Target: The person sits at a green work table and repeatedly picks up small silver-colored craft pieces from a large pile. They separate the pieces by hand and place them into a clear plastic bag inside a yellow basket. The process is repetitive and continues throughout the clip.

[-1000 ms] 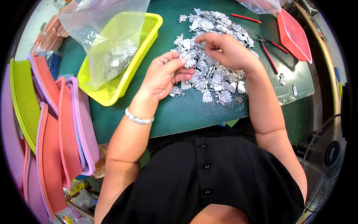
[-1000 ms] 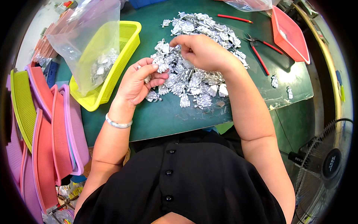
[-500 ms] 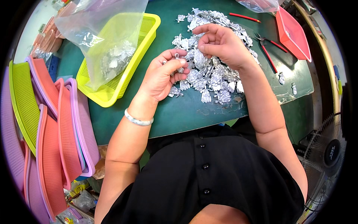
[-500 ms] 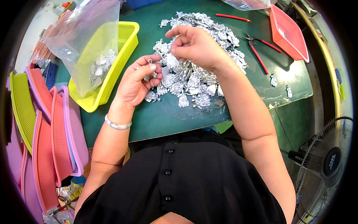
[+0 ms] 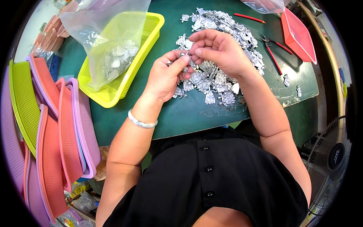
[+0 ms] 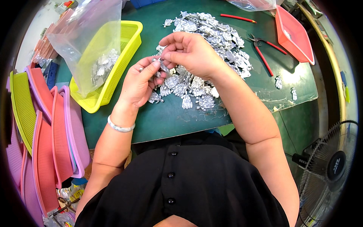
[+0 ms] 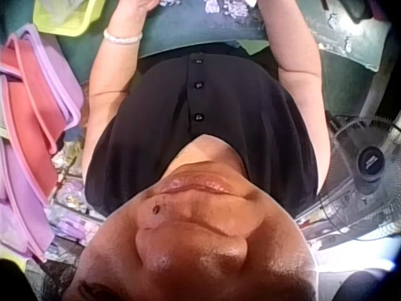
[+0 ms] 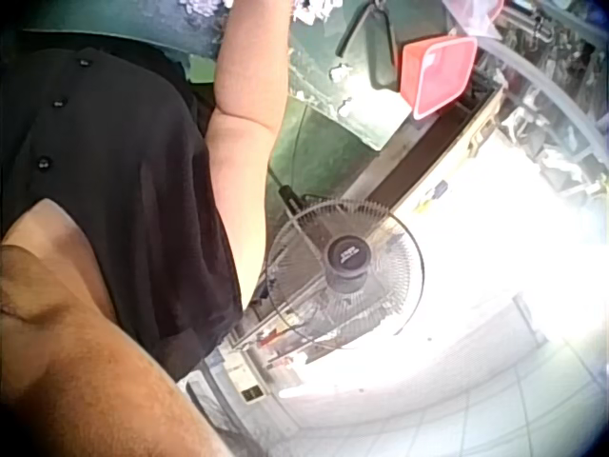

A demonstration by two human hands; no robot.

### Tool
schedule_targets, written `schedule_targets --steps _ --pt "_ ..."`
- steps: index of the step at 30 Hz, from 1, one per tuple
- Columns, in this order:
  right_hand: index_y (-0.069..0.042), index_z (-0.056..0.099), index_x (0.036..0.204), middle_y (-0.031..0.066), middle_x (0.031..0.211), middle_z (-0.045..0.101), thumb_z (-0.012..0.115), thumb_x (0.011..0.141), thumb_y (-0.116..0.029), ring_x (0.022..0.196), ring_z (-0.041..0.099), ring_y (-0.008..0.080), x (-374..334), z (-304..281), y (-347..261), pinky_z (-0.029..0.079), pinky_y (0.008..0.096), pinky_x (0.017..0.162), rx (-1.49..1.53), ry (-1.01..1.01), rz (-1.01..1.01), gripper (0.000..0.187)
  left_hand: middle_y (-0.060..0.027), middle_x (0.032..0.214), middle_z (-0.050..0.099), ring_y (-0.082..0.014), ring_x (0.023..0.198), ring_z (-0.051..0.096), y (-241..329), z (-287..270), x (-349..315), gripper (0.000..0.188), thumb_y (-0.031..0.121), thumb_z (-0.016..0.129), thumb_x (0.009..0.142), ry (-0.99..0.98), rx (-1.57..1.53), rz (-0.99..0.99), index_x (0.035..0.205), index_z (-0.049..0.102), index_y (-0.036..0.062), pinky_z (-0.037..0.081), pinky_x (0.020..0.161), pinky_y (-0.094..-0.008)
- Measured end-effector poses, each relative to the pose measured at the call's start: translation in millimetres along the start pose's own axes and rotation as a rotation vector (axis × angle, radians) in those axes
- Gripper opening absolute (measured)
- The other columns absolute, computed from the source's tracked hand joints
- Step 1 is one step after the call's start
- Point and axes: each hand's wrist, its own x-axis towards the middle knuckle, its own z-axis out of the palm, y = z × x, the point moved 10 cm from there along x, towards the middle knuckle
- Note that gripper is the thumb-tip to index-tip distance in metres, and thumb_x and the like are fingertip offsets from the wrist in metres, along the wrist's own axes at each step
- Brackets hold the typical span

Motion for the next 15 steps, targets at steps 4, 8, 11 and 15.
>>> schedule_targets --steps 4,8,11,15 --pt "0.002 0.052 0.107 0.0074 0.088 0.061 0.055 0.080 -0.002 0.076 0.058 0.0114 0.3 -9.9 -5.8 0.047 0.0242 0.069 -0.097 0.026 -0.040 0.027 -0.0025 0.077 0.056 -0.0095 0.063 0.053 -0.6 -4.1 1.5 0.016 0.013 0.055 0.085 -0.017 -0.084 -0.041 0.095 0.056 0.0007 0.042 0.052 -0.0195" --pt "-0.002 0.055 0.106 0.0068 0.087 0.061 0.057 0.075 0.000 0.080 0.057 0.0167 -1.2 -16.5 -21.6 0.046 0.0294 0.073 -0.728 0.036 -0.218 0.031 -0.0021 0.073 0.054 -0.0089 0.057 0.050 0.2 -5.8 -0.8 0.015 0.013 0.052 0.085 -0.003 -0.091 -0.083 0.091 0.058 0.0007 0.039 0.047 -0.0191" --pt "-0.004 0.056 0.104 0.0067 0.083 0.060 0.059 0.068 0.003 0.081 0.056 0.0223 -2.8 -11.7 -20.5 0.045 0.0325 0.075 -1.073 -0.012 -0.349 0.036 -0.0019 0.072 0.053 -0.0084 0.054 0.049 1.4 -4.9 -1.1 0.015 0.013 0.051 0.085 -0.007 -0.087 -0.086 0.089 0.058 0.0012 0.038 0.045 -0.0188" --pt "-0.005 0.057 0.102 0.0066 0.078 0.058 0.060 0.063 0.004 0.078 0.054 0.0260 -4.5 -6.0 -18.2 0.043 0.0338 0.075 -1.134 -0.062 -0.325 0.039 -0.0016 0.072 0.053 -0.0077 0.052 0.049 0.2 -4.7 -0.5 0.014 0.014 0.051 0.085 -0.024 -0.080 -0.085 0.089 0.058 0.0019 0.038 0.044 -0.0185"
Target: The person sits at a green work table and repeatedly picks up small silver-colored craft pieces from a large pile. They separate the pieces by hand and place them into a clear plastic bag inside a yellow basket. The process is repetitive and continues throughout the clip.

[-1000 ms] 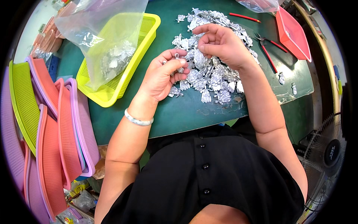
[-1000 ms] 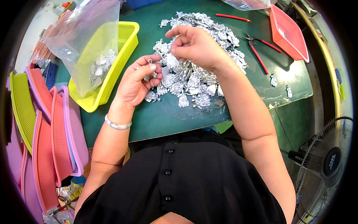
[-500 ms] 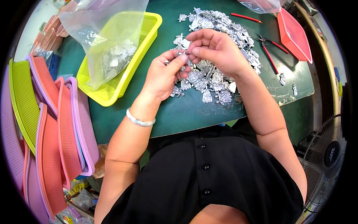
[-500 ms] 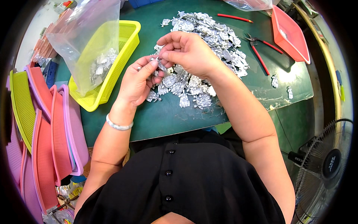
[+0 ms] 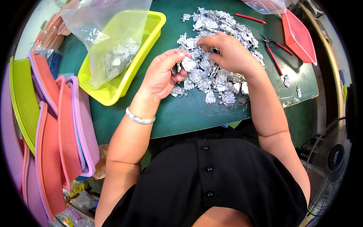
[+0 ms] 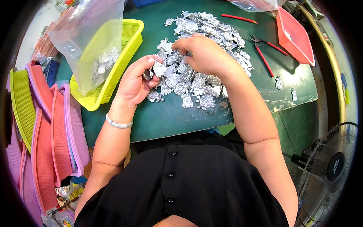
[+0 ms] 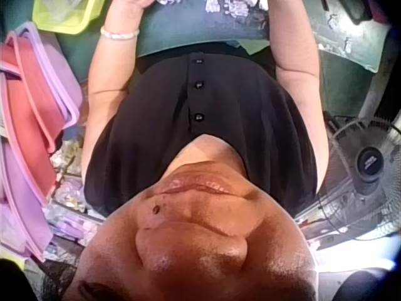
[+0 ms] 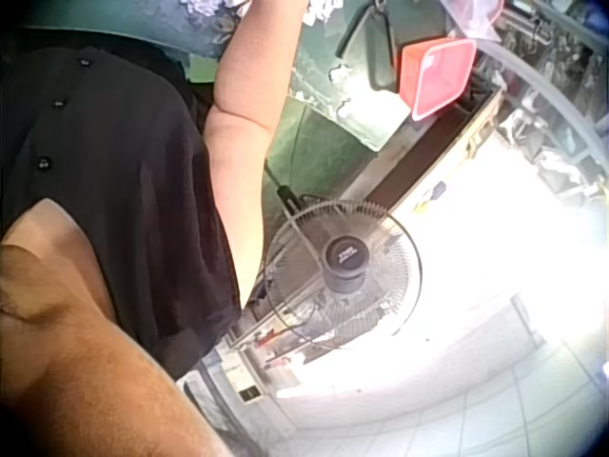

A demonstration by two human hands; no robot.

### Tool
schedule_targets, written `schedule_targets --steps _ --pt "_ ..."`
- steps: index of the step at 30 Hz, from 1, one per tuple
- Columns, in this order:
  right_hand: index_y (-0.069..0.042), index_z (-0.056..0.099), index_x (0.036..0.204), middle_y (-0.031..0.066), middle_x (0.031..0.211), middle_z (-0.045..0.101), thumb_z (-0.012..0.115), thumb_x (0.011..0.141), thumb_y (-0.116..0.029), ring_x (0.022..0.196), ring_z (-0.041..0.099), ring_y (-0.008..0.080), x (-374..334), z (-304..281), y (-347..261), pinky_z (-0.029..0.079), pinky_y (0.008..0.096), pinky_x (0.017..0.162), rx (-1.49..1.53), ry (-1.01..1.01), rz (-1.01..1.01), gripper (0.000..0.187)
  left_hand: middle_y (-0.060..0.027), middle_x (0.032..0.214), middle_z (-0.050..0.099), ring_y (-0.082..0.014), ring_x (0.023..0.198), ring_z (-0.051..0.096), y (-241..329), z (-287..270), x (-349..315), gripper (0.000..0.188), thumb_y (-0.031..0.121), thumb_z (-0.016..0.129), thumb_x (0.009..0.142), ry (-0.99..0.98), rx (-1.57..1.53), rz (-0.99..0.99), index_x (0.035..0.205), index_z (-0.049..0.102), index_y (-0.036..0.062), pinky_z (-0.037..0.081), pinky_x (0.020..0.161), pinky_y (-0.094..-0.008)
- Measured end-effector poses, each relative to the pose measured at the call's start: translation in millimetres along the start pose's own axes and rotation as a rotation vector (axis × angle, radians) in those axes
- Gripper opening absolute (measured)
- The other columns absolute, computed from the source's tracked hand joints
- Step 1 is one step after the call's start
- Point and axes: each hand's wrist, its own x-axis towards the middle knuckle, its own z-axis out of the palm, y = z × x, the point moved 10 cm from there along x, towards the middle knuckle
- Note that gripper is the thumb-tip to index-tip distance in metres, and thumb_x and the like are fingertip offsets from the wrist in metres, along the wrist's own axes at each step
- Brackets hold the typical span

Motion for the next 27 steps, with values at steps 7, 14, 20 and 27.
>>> schedule_targets --steps 7,14,20,27 --pt "-0.007 0.058 0.100 0.0051 0.072 0.058 0.060 0.063 0.003 0.075 0.053 0.0250 1.0 4.9 3.1 0.043 0.0347 0.072 0.011 -0.002 0.007 0.038 -0.0028 0.077 0.053 -0.0077 0.057 0.046 -1.5 1.5 0.0 0.015 0.016 0.049 0.086 -0.039 0.020 -0.016 0.090 0.053 0.0019 0.035 0.047 -0.0193" --pt "-0.007 0.060 0.095 0.0064 0.069 0.058 0.056 0.069 0.000 0.075 0.053 0.0256 2.8 1.3 -2.9 0.044 0.0359 0.069 -0.029 0.083 -0.015 0.028 -0.0031 0.077 0.053 -0.0105 0.057 0.048 -1.1 -1.7 0.4 0.014 0.016 0.049 0.086 -0.009 -0.012 0.002 0.090 0.053 0.0035 0.037 0.048 -0.0207" --pt "-0.007 0.060 0.096 0.0042 0.072 0.058 0.058 0.069 0.003 0.072 0.053 0.0219 3.6 -2.2 2.2 0.045 0.0326 0.066 0.015 0.105 0.011 0.029 -0.0054 0.075 0.054 -0.0172 0.068 0.056 2.3 -4.3 -1.8 0.015 0.016 0.046 0.086 0.076 -0.051 0.025 0.090 0.053 0.0033 0.049 0.058 -0.0261" --pt "-0.007 0.061 0.101 0.0056 0.073 0.058 0.057 0.072 0.005 0.070 0.057 0.0168 4.3 -17.5 -10.0 0.046 0.0276 0.065 0.299 0.158 -0.056 0.031 -0.0064 0.074 0.055 -0.0158 0.064 0.056 4.3 -11.6 -0.6 0.017 0.015 0.047 0.086 0.091 0.039 0.018 0.094 0.054 0.0016 0.045 0.052 -0.0215"
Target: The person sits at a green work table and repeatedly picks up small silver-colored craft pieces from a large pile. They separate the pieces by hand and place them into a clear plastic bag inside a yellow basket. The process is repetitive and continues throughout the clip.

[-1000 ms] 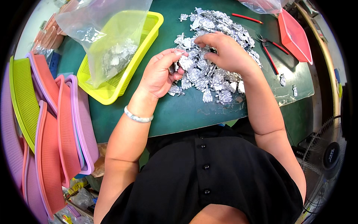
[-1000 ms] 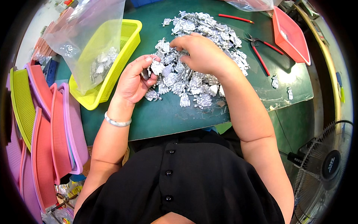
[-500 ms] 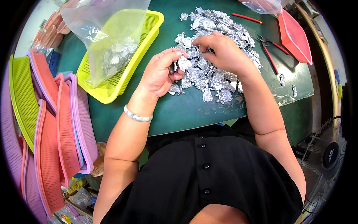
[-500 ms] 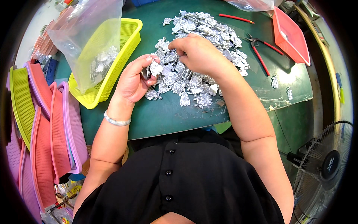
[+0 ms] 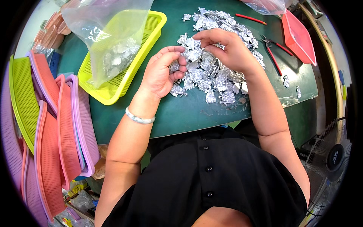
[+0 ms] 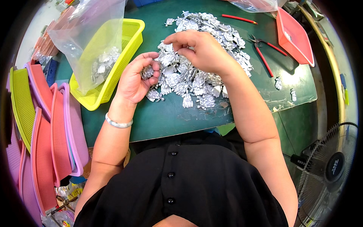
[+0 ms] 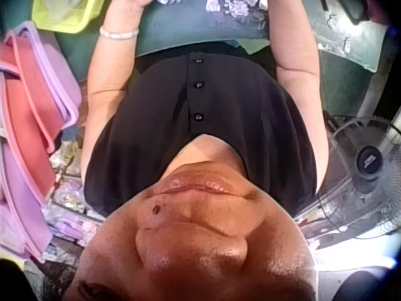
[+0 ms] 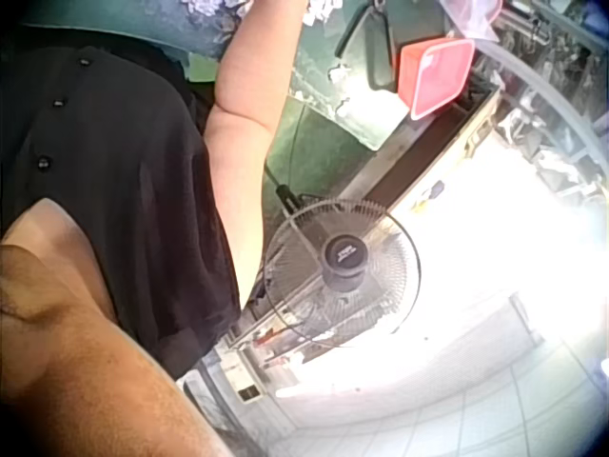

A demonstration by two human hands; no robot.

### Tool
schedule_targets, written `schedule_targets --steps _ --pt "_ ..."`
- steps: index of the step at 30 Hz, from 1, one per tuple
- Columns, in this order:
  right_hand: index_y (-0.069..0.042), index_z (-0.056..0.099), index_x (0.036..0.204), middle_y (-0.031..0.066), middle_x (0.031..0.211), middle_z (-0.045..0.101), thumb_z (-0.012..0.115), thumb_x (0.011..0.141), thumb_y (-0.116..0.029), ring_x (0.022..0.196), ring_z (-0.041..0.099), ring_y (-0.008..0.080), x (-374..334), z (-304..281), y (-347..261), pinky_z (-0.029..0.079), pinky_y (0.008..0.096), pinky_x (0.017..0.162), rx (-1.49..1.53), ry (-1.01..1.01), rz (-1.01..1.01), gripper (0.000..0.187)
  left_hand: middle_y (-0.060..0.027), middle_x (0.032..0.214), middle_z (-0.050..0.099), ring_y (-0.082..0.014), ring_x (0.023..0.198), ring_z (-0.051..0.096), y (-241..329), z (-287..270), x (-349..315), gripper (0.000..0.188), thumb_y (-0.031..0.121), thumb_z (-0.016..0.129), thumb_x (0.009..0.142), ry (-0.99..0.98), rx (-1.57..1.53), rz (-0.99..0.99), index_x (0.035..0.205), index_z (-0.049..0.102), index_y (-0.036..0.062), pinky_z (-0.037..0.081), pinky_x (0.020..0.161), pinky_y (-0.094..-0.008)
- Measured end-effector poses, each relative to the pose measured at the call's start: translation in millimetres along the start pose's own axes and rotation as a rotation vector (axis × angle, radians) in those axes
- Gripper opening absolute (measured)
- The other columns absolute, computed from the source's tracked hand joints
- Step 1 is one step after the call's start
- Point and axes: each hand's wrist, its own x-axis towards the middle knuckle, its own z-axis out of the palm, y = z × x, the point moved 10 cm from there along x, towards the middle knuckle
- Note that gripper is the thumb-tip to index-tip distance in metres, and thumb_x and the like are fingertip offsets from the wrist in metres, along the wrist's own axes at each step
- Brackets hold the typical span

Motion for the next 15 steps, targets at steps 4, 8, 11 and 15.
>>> schedule_targets --steps 4,8,11,15 --pt "-0.007 0.062 0.099 0.0058 0.076 0.060 0.057 0.072 0.006 0.072 0.060 0.0169 -0.7 3.3 -18.7 0.048 0.0268 0.067 0.058 -0.027 -0.118 0.031 -0.0057 0.074 0.056 -0.0125 0.059 0.054 -9.0 10.4 -3.2 0.014 0.016 0.052 0.085 -0.089 0.064 -0.127 0.091 0.055 0.0035 0.039 0.046 -0.0176" --pt "-0.006 0.062 0.099 0.0060 0.076 0.061 0.058 0.071 0.007 0.073 0.060 0.0159 -0.1 4.7 -18.6 0.048 0.0262 0.068 0.086 -0.037 -0.106 0.031 -0.0053 0.075 0.056 -0.0125 0.059 0.055 -14.3 11.5 -7.5 0.013 0.012 0.062 0.079 -0.071 0.071 -0.157 0.087 0.056 0.0038 0.042 0.047 -0.0195" --pt "-0.005 0.062 0.099 0.0052 0.074 0.061 0.060 0.069 0.006 0.071 0.059 0.0153 0.0 6.7 -13.9 0.046 0.0264 0.065 0.122 -0.031 -0.103 0.032 -0.0051 0.075 0.057 -0.0135 0.061 0.057 -15.7 10.1 -4.2 0.012 0.011 0.062 0.079 -0.083 0.071 -0.125 0.087 0.056 0.0042 0.043 0.048 -0.0198" --pt "-0.005 0.061 0.101 0.0052 0.073 0.061 0.060 0.070 0.006 0.070 0.058 0.0149 -0.4 7.1 -12.8 0.046 0.0262 0.066 0.113 -0.031 -0.095 0.033 -0.0052 0.076 0.058 -0.0150 0.064 0.060 -16.2 10.4 -4.4 0.012 0.009 0.062 0.078 -0.082 0.061 -0.137 0.087 0.056 0.0046 0.044 0.049 -0.0203"
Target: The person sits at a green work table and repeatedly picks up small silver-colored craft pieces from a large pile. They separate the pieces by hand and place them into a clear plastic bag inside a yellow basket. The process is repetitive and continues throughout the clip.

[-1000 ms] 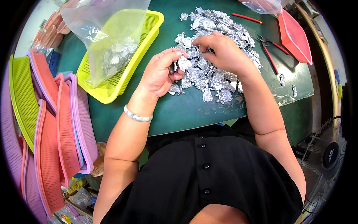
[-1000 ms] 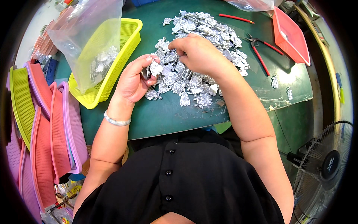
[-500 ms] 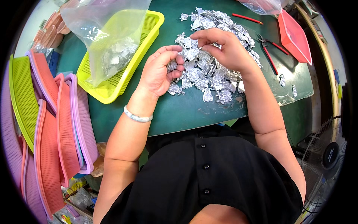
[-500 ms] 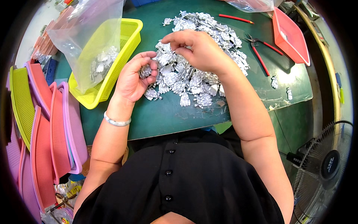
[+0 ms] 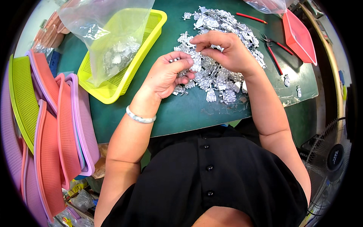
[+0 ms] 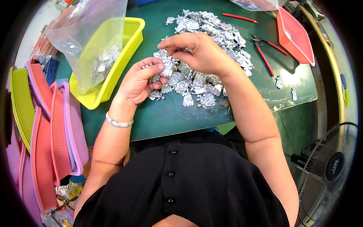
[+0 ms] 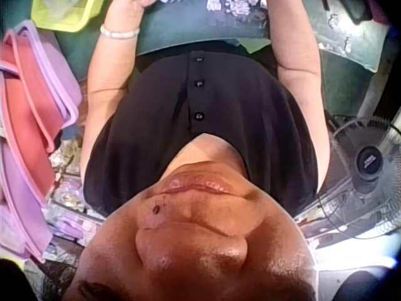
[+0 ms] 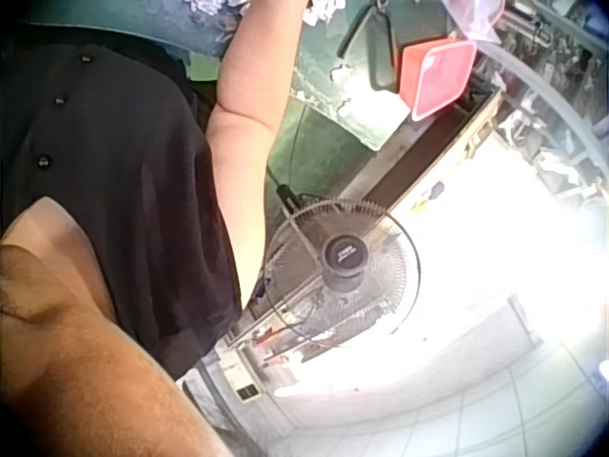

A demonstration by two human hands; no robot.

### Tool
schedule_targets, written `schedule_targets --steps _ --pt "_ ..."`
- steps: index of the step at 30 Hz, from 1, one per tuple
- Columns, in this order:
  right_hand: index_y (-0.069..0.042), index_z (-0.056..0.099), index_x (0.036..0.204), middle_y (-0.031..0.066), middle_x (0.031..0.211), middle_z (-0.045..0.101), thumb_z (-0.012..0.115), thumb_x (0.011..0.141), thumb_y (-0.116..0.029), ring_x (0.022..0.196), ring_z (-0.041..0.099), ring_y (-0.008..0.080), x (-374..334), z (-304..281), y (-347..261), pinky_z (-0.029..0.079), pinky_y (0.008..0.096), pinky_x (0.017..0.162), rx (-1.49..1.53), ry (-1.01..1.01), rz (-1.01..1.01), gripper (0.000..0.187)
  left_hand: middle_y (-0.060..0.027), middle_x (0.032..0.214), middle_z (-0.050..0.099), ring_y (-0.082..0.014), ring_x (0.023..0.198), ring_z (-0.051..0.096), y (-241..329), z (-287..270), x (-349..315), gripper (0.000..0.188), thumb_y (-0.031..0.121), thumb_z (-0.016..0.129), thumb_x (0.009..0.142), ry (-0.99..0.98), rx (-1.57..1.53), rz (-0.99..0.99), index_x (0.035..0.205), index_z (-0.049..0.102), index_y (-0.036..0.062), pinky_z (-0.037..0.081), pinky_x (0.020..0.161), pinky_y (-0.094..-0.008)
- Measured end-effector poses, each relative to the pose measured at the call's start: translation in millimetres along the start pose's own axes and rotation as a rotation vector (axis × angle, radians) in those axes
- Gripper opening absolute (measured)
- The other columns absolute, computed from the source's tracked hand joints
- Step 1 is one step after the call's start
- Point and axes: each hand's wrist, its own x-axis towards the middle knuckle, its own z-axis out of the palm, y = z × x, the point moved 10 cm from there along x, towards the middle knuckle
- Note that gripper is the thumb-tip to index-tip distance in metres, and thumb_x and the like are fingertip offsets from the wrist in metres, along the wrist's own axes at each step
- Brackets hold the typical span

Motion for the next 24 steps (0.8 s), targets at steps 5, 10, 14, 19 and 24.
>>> schedule_targets --steps 5,10,14,19,24 --pt "-0.005 0.060 0.102 0.0068 0.077 0.062 0.058 0.072 0.005 0.073 0.059 0.0153 -0.2 -0.2 3.4 0.046 0.0269 0.067 -0.006 0.013 0.037 0.032 -0.0065 0.077 0.059 -0.0165 0.066 0.061 0.8 3.2 -2.1 0.015 0.008 0.063 0.077 -0.008 0.001 -0.003 0.088 0.054 0.0040 0.046 0.050 -0.0211" --pt "-0.006 0.059 0.102 0.0095 0.082 0.062 0.058 0.073 0.000 0.078 0.060 0.0221 -1.9 -10.2 13.5 0.048 0.0307 0.070 -0.203 0.059 0.027 0.029 -0.0047 0.075 0.058 -0.0170 0.066 0.062 1.4 2.6 -0.5 0.013 0.004 0.059 0.079 -0.014 -0.001 0.015 0.089 0.052 0.0066 0.048 0.049 -0.0197" --pt "-0.006 0.058 0.103 0.0078 0.083 0.061 0.057 0.071 0.003 0.081 0.056 0.0242 -3.3 -5.0 20.0 0.045 0.0334 0.075 -0.383 -0.057 0.055 0.033 -0.0079 0.077 0.060 -0.0173 0.067 0.062 1.6 2.0 1.2 0.020 0.005 0.063 0.076 -0.035 -0.005 0.015 0.090 0.049 0.0046 0.048 0.051 -0.0226" --pt "-0.006 0.057 0.104 0.0077 0.080 0.058 0.058 0.068 0.005 0.078 0.055 0.0243 -6.8 -0.2 28.7 0.044 0.0338 0.072 -0.375 -0.106 0.067 0.038 -0.0076 0.078 0.060 -0.0169 0.067 0.062 1.6 2.1 0.4 0.016 0.003 0.060 0.077 -0.026 -0.012 0.016 0.090 0.051 0.0061 0.049 0.051 -0.0214" --pt "-0.005 0.056 0.103 0.0070 0.074 0.056 0.057 0.067 0.006 0.071 0.055 0.0227 -5.3 -3.9 33.8 0.044 0.0330 0.064 -0.390 -0.060 0.133 0.038 -0.0077 0.079 0.060 -0.0159 0.068 0.062 3.4 -1.8 -1.2 0.015 0.002 0.055 0.079 0.038 -0.012 0.039 0.093 0.051 0.0066 0.050 0.052 -0.0210"
